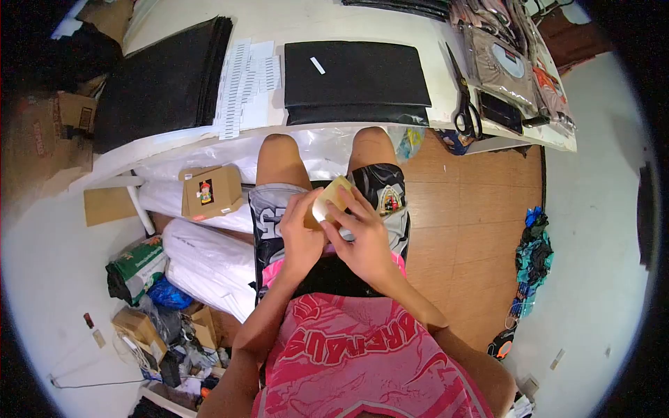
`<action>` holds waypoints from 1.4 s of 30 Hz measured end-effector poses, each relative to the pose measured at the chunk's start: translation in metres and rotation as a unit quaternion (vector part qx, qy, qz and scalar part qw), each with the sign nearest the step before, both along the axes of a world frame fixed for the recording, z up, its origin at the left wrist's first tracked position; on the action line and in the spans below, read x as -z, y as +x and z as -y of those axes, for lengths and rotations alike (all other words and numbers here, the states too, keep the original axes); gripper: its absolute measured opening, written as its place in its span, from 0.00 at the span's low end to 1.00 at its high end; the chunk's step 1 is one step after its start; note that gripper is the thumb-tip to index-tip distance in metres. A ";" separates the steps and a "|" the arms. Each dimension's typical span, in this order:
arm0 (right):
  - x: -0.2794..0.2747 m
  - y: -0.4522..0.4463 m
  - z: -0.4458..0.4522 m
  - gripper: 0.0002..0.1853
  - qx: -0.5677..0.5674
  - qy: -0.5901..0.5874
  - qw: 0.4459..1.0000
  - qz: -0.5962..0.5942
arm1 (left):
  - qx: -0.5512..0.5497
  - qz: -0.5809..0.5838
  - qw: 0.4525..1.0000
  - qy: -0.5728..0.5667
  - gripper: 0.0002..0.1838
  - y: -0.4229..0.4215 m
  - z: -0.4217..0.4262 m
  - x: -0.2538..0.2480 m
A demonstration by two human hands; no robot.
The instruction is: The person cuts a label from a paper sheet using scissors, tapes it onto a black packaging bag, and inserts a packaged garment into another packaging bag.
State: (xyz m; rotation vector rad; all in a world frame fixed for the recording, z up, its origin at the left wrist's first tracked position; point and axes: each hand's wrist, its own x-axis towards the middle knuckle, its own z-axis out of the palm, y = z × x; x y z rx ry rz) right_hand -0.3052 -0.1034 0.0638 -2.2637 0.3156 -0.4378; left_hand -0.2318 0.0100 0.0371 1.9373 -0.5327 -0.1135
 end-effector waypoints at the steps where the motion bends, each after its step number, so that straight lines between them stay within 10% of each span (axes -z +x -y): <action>1: 0.003 0.001 -0.001 0.15 -0.005 -0.012 1.000 -0.016 | 0.000 -0.001 1.000 0.000 0.29 0.000 0.000 0.002; 42: 0.021 -0.007 0.012 0.28 0.039 -0.021 0.996 -0.080 | 0.129 -0.187 0.973 0.041 0.35 -0.012 0.003 0.027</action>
